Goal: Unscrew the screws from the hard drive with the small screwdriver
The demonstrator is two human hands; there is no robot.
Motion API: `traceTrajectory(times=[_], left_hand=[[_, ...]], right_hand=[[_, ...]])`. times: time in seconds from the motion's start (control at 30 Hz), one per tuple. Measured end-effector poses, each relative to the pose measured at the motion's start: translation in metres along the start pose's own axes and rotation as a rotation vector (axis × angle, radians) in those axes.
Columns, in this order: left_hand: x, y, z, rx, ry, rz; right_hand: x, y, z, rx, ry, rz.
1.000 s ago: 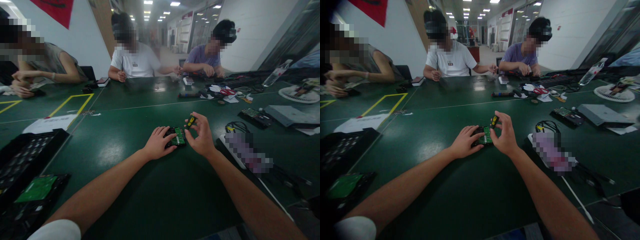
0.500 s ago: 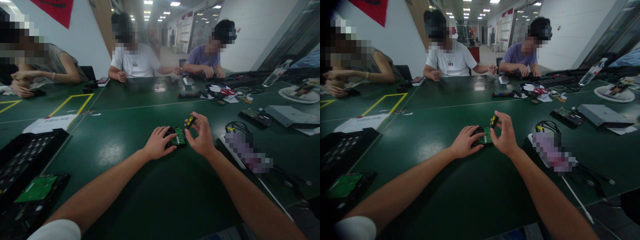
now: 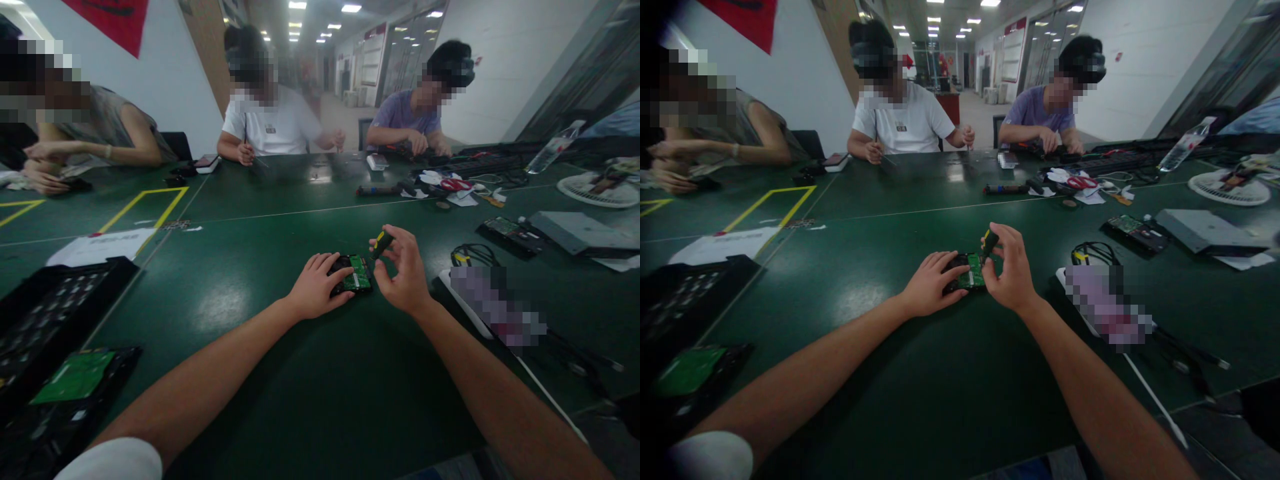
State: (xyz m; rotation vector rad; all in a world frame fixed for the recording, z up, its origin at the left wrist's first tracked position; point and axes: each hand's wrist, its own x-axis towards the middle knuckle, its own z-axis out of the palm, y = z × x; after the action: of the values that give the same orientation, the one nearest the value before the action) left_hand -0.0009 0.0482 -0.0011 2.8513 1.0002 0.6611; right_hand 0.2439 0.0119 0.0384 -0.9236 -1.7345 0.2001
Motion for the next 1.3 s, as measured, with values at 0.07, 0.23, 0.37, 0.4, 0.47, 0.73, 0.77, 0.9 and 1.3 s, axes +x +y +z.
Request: traceTrajectory(times=[0.07, 0.23, 0.37, 0.4, 0.47, 0.73, 0.77, 0.9, 1.3], left_hand=[[0.0001, 0.0004, 0.0, 0.0, 0.002, 0.0], [-0.0003, 0.0002, 0.0002, 0.0, 0.007, 0.003], [-0.0005, -0.0004, 0.0002, 0.008, 0.005, 0.005], [-0.0005, -0.0004, 0.0002, 0.011, 0.004, 0.006], [-0.0005, -0.0002, 0.0002, 0.013, 0.002, 0.008], [-0.0006, -0.0007, 0.0006, 0.006, -0.008, 0.009], [-0.0004, -0.0006, 0.0004, 0.005, -0.007, 0.008], [0.0004, 0.0004, -0.001, 0.012, -0.001, 0.011], [-0.0005, 0.0, 0.0005, 0.013, 0.008, 0.005]], right_hand=[[0.0002, 0.0002, 0.0006, -0.011, 0.013, 0.0], [0.002, -0.0021, -0.0008, -0.078, 0.018, -0.023], [0.0034, -0.0048, -0.0025, -0.132, 0.031, -0.046], [0.0035, -0.005, -0.0027, -0.131, 0.032, -0.047], [0.0032, -0.0048, -0.0027, -0.103, 0.025, -0.042], [0.0014, -0.002, -0.0027, -0.024, -0.007, -0.011], [0.0017, -0.0021, -0.0031, -0.042, 0.0, -0.018], [0.0037, -0.0039, -0.0046, -0.123, 0.035, -0.069], [0.002, -0.0006, -0.0035, -0.065, -0.004, -0.043]])
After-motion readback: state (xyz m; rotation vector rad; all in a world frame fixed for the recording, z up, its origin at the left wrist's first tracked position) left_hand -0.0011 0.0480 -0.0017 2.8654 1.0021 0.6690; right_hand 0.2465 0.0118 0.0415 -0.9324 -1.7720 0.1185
